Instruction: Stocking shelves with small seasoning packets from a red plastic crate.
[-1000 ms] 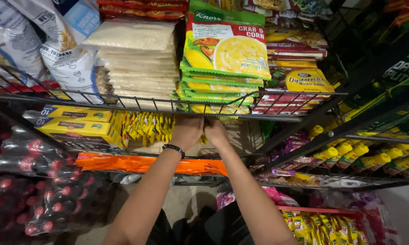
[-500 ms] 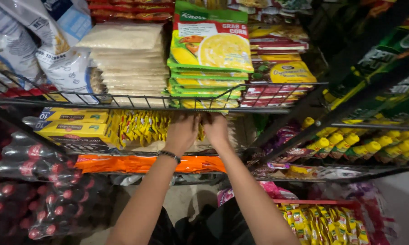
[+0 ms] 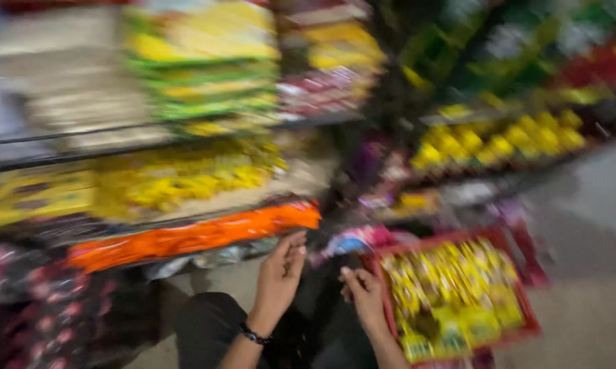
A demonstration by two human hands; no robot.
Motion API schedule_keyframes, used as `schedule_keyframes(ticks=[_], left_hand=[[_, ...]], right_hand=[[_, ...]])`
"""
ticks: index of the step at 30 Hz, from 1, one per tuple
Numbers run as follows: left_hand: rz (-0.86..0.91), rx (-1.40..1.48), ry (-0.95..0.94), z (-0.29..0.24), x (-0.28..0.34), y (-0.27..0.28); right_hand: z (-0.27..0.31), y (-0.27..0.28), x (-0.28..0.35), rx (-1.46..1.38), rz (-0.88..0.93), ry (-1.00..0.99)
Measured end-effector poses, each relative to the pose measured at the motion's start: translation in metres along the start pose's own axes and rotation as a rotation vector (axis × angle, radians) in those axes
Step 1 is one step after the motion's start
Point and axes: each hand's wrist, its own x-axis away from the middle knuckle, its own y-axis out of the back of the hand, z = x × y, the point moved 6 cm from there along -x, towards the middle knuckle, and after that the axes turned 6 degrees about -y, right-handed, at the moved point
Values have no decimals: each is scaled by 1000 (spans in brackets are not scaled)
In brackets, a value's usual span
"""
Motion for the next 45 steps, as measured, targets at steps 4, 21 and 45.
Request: schedule_keyframes(ticks=[4,21,45], left_hand=[[272,10,182,14,46,-94],[469,326,622,205,153,-295],[497,-132,547,288,154,-311]], right_hand=[[-28,63,56,5,-129,-61],[-169,143,116,-196,-263,-200],[-121,196,0,617,-556,-112]])
